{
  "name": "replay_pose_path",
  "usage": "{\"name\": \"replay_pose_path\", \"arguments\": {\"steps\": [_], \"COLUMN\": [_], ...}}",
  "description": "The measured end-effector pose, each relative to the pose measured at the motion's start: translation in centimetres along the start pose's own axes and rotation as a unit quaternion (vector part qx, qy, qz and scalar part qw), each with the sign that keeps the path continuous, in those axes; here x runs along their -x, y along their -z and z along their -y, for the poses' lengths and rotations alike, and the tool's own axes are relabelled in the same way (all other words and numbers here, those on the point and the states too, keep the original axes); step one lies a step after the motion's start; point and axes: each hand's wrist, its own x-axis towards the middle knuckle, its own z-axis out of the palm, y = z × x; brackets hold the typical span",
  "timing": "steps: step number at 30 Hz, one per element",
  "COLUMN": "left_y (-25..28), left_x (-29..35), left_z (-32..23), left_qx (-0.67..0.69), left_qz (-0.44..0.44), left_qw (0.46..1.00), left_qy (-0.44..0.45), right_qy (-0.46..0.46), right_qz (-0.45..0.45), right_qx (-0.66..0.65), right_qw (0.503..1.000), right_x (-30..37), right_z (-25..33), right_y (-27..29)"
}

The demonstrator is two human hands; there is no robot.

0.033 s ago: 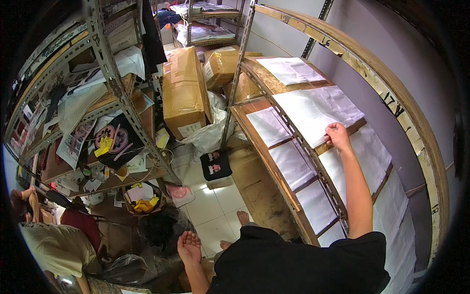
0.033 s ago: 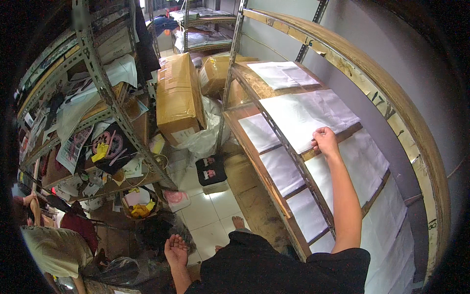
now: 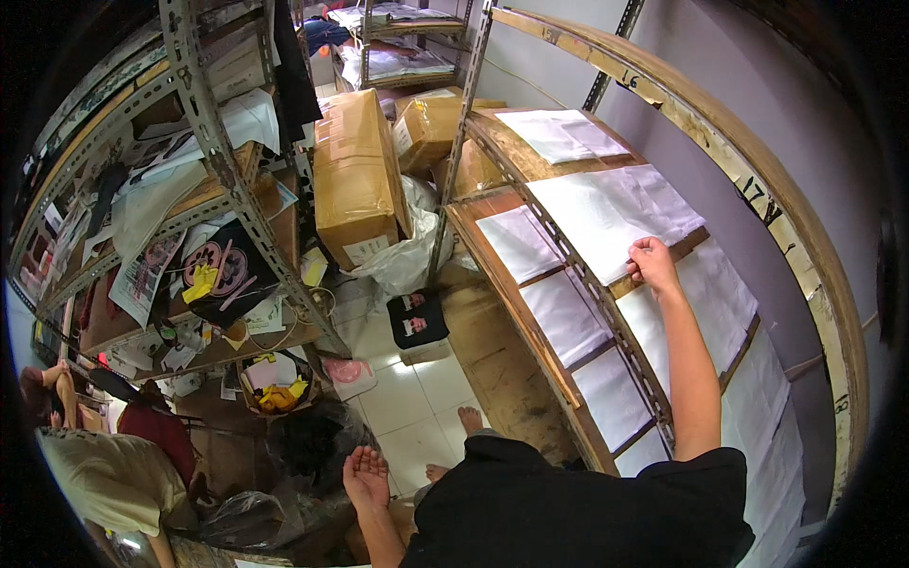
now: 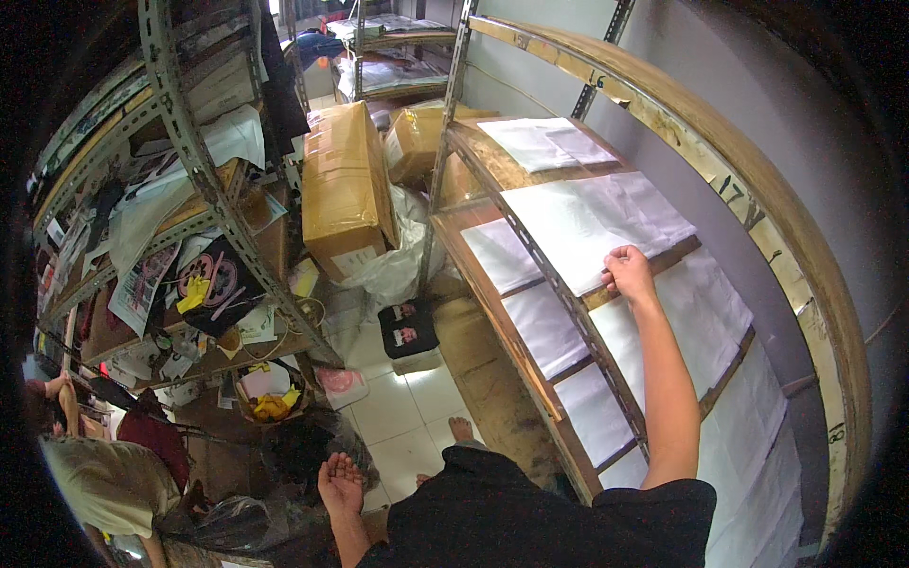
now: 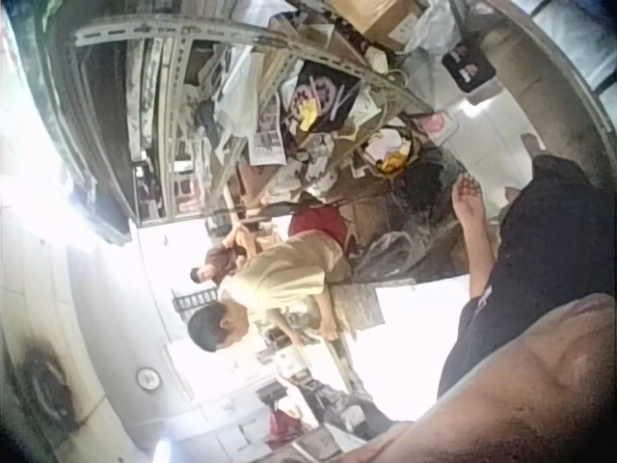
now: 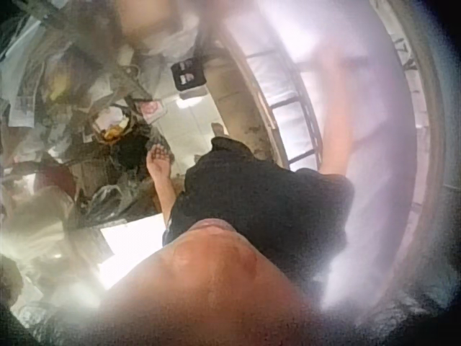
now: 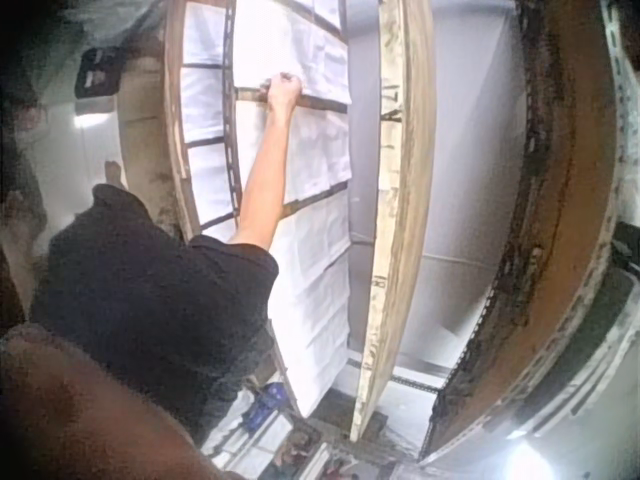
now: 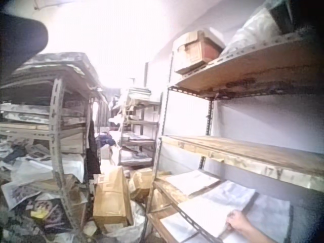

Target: The person repeatedly picks up white sheets from a table and places them onto a wooden rack. The person handles the sheets one at a time, moving back and forth between the table and the rack.

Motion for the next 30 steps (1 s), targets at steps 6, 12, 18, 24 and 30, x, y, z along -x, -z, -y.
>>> {"name": "replay_pose_path", "arguments": {"steps": [6,12,18,24,30], "left_y": [0.3,0.1,0.2,0.0,0.3], "left_x": [-0.4,-0.9,-0.8,-0.5,-0.4], "left_z": [-0.2,0.1,0.0,-0.2,0.0], "left_qx": [-0.007,-0.012,-0.007,-0.01,0.006], "left_qz": [0.011,0.003,0.009,0.003,0.005], "left_qw": [1.0,1.0,1.0,1.0,1.0], "left_qy": [0.005,0.002,0.005,-0.006,-0.004], "right_qy": [-0.006,0.04,0.029,0.021,0.129], "right_qz": [0.004,0.025,0.018,-0.026,-0.07], "right_qx": [0.039,0.088,0.114,0.166,0.283], "right_qw": [0.999,0.995,0.993,0.986,0.948], "right_x": [0.7,0.0,-0.4,-1.0,-2.7], "right_z": [-0.1,-0.8,-1.7,-1.8,-3.1], "right_y": [0.4,0.6,0.7,1.2,2.6]}}
